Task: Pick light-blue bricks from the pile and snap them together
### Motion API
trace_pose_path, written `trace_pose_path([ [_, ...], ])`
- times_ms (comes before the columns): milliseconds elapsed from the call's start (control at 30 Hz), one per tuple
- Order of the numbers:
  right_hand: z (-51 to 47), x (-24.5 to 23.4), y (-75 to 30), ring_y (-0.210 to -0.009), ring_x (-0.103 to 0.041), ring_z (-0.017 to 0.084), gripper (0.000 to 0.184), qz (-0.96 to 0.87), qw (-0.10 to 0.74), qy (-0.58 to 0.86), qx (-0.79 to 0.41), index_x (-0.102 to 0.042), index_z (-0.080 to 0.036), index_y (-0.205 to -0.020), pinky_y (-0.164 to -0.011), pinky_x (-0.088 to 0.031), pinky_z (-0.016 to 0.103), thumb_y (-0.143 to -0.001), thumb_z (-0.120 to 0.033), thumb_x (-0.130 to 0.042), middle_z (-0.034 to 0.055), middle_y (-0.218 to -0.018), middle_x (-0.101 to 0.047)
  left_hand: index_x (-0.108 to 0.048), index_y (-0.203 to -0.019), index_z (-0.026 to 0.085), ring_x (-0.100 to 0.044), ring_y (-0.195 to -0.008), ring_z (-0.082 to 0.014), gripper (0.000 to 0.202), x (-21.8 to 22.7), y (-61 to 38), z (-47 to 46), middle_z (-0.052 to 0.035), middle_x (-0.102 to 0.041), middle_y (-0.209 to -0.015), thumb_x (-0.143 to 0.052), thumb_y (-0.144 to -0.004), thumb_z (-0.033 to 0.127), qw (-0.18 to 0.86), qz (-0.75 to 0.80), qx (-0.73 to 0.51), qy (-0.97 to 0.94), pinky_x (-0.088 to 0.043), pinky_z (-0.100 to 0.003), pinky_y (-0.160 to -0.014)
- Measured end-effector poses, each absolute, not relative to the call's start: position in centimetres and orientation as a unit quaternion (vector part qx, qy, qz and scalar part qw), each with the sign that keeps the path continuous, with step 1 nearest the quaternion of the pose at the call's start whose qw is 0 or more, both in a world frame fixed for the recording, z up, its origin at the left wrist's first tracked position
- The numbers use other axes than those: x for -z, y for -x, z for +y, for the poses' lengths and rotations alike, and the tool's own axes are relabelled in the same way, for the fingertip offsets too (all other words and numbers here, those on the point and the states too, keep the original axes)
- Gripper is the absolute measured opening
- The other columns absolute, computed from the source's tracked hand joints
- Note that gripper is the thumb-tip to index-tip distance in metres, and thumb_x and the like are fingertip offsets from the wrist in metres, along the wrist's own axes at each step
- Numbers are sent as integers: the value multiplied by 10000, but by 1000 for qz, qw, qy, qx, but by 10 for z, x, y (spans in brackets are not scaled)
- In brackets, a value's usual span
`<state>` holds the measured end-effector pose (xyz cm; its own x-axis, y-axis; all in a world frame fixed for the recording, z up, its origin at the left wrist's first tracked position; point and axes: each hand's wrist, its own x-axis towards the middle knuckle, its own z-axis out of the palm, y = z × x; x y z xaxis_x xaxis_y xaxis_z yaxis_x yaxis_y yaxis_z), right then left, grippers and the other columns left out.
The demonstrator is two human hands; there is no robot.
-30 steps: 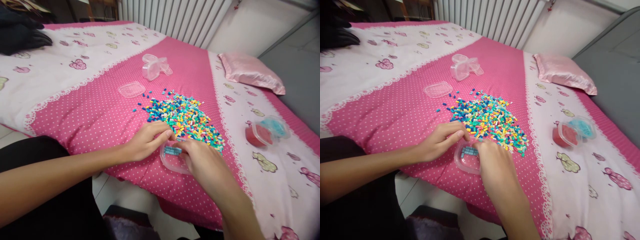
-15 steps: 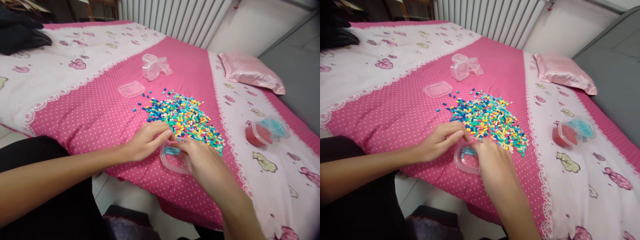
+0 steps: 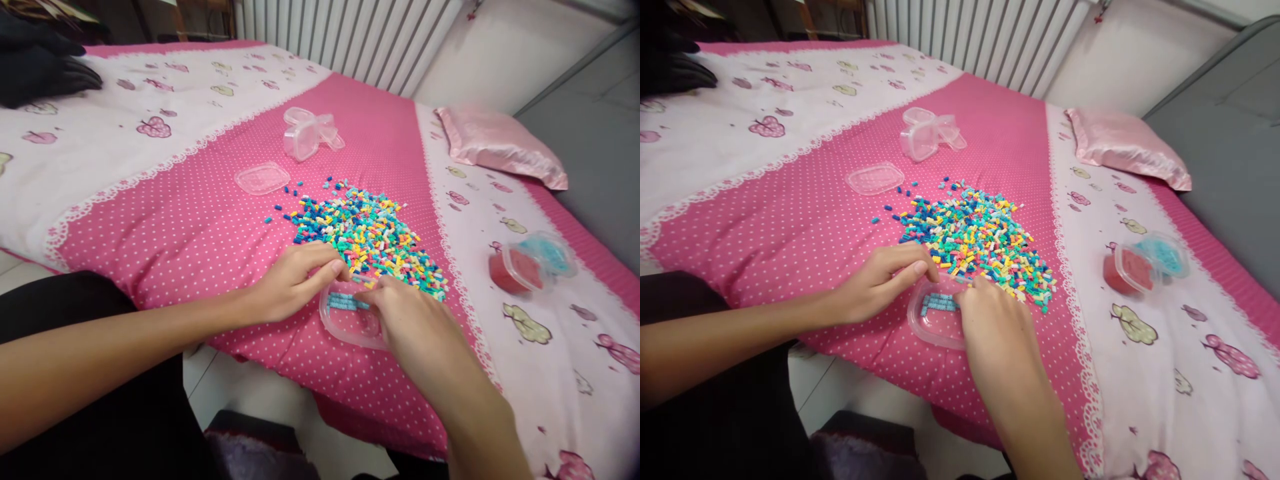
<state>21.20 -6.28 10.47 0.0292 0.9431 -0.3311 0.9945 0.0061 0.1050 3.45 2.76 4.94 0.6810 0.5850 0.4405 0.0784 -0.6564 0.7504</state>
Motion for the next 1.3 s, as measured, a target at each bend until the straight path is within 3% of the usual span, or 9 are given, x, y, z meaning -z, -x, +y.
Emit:
trace_pose_path([
  [300, -64, -102, -214, -968, -707, 264, 330, 693, 110, -705, 102, -776, -229, -1029, -727, -406, 372, -992, -90, -479, 86, -1062, -711, -691, -934, 169, -665, -896, -165, 369, -49, -34, 28, -44, -734, -924, -387, -1095, 301, 362, 198, -347, -842, -484, -284, -845],
  [533, -65, -104, -218, -959, -698, 269, 360, 706, 43, -697, 117, -796, -312, -1083, -739, -396, 377, -1043, -171, -467, 56, -1043, -721, -692, -937, 156, -659, -895, -162, 358, -49, -35, 28, -44, -728, -921, -391, -1092, 274, 360, 194, -348, -844, -476, -281, -843],
  [833, -63, -104, -208, -971, -681, 224, 270, 704, 8, -682, 196, -786, -216, -931, -774, -382, 351, -988, -98, -549, 44, -1039, -736, -691, -927, 161, -649, -878, -160, 363, -49, -35, 28, -38, -724, -908, -389, -1092, 276, 360, 195, -348, -843, -470, -286, -832],
  [1167, -61, -107, -203, -983, -662, 206, 318, 704, 16, -682, 197, -738, -205, -791, -742, -361, 330, -970, -46, -528, 36, -967, -716, -695, -938, 163, -652, -892, -159, 352, -48, -35, 27, -37, -729, -917, -394, -1089, 265, 362, 194, -351, -842, -473, -288, -841],
  [1300, -60, -107, -201, -1006, -668, 212, 316, 697, 20, -689, 199, -751, -208, -845, -761, -373, 333, -961, -31, -517, 40, -998, -721, -696, -938, 161, -652, -883, -158, 351, -49, -36, 28, -35, -727, -910, -396, -1089, 262, 360, 190, -352, -843, -475, -289, -837],
])
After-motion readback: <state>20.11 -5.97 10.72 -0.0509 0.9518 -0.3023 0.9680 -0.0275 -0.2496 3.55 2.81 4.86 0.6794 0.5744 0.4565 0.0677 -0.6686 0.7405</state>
